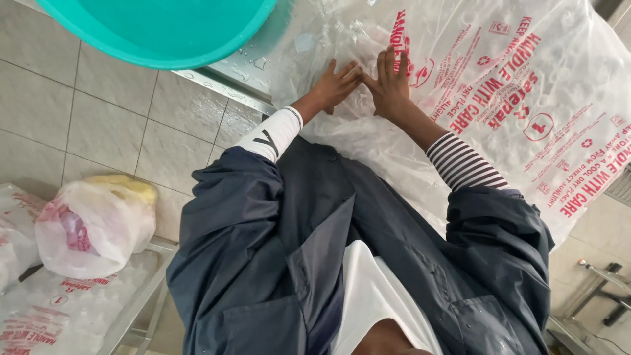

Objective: The person repeatedly takes clear plastic containers from a large bag, rinses them in a teal basin of water, and places them on a stainless steel counter. The process is repeated multiple times throughout the clip.

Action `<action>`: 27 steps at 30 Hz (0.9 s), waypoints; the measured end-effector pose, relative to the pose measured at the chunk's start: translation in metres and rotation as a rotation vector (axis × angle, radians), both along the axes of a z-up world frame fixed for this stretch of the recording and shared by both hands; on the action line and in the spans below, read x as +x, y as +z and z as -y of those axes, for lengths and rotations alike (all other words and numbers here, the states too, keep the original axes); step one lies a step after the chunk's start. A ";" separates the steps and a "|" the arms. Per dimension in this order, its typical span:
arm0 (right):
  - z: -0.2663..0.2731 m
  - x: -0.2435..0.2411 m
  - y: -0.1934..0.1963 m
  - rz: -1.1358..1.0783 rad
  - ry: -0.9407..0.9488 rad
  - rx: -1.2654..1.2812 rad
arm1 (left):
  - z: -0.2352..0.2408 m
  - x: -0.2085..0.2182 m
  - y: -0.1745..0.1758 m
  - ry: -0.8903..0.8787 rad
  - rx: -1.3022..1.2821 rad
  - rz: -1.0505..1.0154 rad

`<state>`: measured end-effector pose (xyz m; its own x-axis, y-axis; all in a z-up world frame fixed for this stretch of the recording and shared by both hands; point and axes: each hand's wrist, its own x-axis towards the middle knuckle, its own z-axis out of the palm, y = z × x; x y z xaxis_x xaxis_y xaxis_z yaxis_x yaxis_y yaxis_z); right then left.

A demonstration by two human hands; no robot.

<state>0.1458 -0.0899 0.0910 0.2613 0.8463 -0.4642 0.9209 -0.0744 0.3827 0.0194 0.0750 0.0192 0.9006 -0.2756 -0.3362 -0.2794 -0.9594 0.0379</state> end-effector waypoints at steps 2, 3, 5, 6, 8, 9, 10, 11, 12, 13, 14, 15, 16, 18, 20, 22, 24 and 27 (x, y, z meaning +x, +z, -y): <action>-0.001 0.003 0.006 0.030 0.023 0.044 | -0.009 0.000 -0.004 -0.035 0.018 -0.028; -0.003 0.004 0.014 -0.012 0.033 0.067 | -0.011 -0.002 -0.015 -0.076 0.020 0.015; -0.005 0.004 0.040 -0.050 0.083 0.091 | -0.007 -0.009 -0.031 -0.078 0.027 0.062; -0.009 0.005 0.058 -0.113 0.087 0.255 | -0.006 -0.010 -0.036 -0.083 -0.001 0.060; -0.010 0.013 0.068 -0.178 0.114 0.419 | -0.005 -0.009 -0.038 -0.065 -0.025 0.063; -0.008 0.020 0.060 -0.227 0.123 0.414 | -0.003 -0.007 -0.037 -0.087 0.038 0.155; 0.001 0.019 0.050 -0.291 0.123 0.401 | 0.006 -0.015 -0.037 -0.113 0.094 0.231; 0.000 0.012 0.036 -0.307 0.138 0.395 | 0.013 -0.023 -0.028 -0.094 0.091 0.219; 0.000 0.012 0.025 -0.310 0.122 0.383 | 0.013 -0.016 -0.019 -0.102 0.058 0.142; -0.001 0.013 0.014 -0.313 0.105 0.372 | 0.014 -0.008 -0.010 -0.109 0.026 0.065; -0.004 0.009 0.022 -0.297 0.104 0.380 | 0.016 -0.006 -0.007 -0.115 0.035 0.079; -0.007 0.001 0.030 -0.249 0.024 0.275 | 0.019 -0.007 -0.005 -0.095 0.117 0.033; -0.011 -0.012 0.037 -0.215 -0.024 0.156 | 0.027 -0.020 -0.004 -0.039 0.186 -0.028; -0.022 -0.006 0.030 -0.174 0.009 0.112 | 0.022 -0.024 0.015 -0.037 0.214 -0.007; -0.018 0.004 0.025 -0.131 0.025 0.089 | 0.027 -0.028 0.024 -0.055 0.261 0.013; -0.010 0.025 0.024 -0.288 0.014 0.245 | 0.032 -0.026 0.023 0.026 0.158 0.007; -0.020 0.023 0.085 -0.380 -0.012 0.330 | 0.008 -0.025 0.036 0.057 0.140 0.121; -0.020 0.023 0.191 -0.759 -0.036 0.578 | -0.019 -0.022 0.074 0.072 0.095 0.328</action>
<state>0.1685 -0.0701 0.2817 0.0931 0.9951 -0.0330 0.9017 -0.0983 -0.4211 -0.0023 0.0942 0.0931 0.9809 -0.1887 -0.0469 -0.1934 -0.9720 -0.1335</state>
